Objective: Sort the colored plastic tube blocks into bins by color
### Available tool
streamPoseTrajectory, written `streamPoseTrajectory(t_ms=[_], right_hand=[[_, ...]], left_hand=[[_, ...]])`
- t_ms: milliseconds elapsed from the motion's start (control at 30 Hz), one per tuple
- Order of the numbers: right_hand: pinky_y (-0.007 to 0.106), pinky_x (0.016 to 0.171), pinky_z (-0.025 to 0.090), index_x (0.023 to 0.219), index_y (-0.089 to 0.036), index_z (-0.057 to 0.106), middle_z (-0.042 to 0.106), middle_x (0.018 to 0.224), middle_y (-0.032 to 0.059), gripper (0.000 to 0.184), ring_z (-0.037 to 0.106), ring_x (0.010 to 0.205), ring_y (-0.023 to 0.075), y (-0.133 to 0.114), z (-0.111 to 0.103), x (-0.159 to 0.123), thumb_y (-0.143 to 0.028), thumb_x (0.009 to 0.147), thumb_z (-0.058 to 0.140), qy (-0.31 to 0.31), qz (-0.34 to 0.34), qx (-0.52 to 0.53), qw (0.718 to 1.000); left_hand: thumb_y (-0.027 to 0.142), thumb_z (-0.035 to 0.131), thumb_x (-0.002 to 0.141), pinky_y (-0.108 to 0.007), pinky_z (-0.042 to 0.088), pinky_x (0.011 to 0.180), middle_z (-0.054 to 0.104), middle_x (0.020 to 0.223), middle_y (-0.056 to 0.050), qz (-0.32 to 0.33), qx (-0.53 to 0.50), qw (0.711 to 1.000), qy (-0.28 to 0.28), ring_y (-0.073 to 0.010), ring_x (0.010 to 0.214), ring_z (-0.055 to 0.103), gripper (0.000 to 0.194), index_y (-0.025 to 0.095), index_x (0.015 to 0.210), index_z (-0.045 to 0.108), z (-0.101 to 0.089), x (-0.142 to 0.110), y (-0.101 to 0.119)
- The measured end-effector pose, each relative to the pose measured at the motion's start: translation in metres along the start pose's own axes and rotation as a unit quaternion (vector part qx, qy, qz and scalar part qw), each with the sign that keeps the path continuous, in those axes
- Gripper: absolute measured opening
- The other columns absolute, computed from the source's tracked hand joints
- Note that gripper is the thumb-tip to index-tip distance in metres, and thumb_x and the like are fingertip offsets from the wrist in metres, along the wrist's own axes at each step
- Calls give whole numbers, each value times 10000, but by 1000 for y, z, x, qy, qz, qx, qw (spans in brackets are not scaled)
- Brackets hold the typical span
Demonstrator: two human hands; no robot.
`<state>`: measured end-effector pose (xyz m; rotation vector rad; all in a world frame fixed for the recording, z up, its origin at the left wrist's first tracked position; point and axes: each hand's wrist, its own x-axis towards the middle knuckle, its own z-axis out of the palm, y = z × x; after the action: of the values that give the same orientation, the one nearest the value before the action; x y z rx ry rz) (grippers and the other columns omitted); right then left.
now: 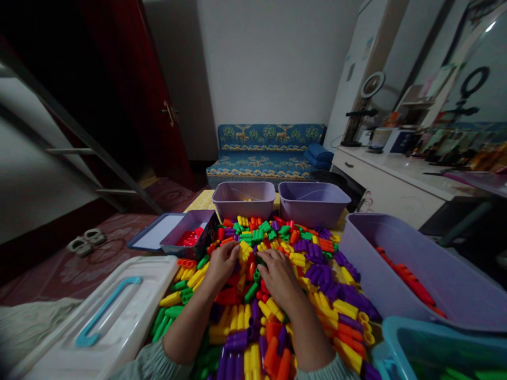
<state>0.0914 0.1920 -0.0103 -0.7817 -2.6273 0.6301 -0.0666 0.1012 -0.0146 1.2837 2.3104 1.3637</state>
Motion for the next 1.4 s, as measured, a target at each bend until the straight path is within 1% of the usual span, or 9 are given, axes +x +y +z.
streamPoseTrajectory(t_ms=[100,300,500,667,767,867,1033,1233,1400], right_hand=[[373,1018,381,1099,-193,664,619,1125,93,297,533,1103,213,-1,0,0,-263,885,471,7,-2,-5,1000],[455,1094,270,1308,-304,549,393,1460,73,425,345,1344,266,2,3,-1,-397,904,454,-28,21,-21,999],[447,1019,326,1050,-271,675,624,1121,54,269,553,1082,221,0,-1,-2,-372,895,480,-24,4,4,1000],[351,905,425,859,-208,642,633,924,45,160,584,938,188,3,3,0,-231,857,483,37,-11,29,999],[341,951,431,1037,-199,623,608,1123,81,248,559,1077,194,8,8,2,-203,838,475,82,-12,55,995],[398,1063,356,1289,-174,515,513,1349,113,446,465,1253,221,11,11,3,-247,852,464,65,-7,56,996],[393,1040,375,1287,-175,548,588,1265,111,440,528,1180,213,11,10,3,-188,881,378,14,3,40,999],[321,955,410,1061,-187,635,646,1085,73,325,574,1052,192,11,10,2,-101,795,468,17,-4,40,999],[291,854,430,992,-208,622,677,975,45,237,610,942,185,6,7,1,-134,826,470,6,19,33,999]], left_hand=[[261,451,887,-254,444,683,712,792,-59,3,6,1000,-11,-173,750,653,272,141,920,693,0,-1,0],[260,500,866,-310,476,738,715,872,-74,2,71,997,28,-202,785,662,238,176,1014,667,1,-2,-5],[258,537,857,-381,460,928,604,1189,-137,69,3,983,169,-227,1082,588,435,167,1279,487,0,0,-8],[274,475,898,-292,485,829,716,959,-69,58,-22,995,81,-180,898,658,239,174,998,668,-1,-2,-1],[257,505,875,-264,483,744,732,862,-61,37,30,998,37,-171,791,669,223,174,935,703,-2,-4,1],[215,519,852,-253,465,705,737,844,-61,29,87,996,3,-178,787,674,212,187,907,721,-2,-5,2],[189,510,844,-256,442,705,737,874,-73,44,145,987,-61,-195,842,676,232,192,910,732,-2,-7,1],[188,523,828,-286,474,793,720,930,-91,37,126,989,-62,-200,890,663,259,180,991,724,3,-5,-6],[99,541,757,-351,428,1001,608,1265,-110,64,102,991,-67,-229,1160,568,443,173,1184,637,7,-6,-10]])
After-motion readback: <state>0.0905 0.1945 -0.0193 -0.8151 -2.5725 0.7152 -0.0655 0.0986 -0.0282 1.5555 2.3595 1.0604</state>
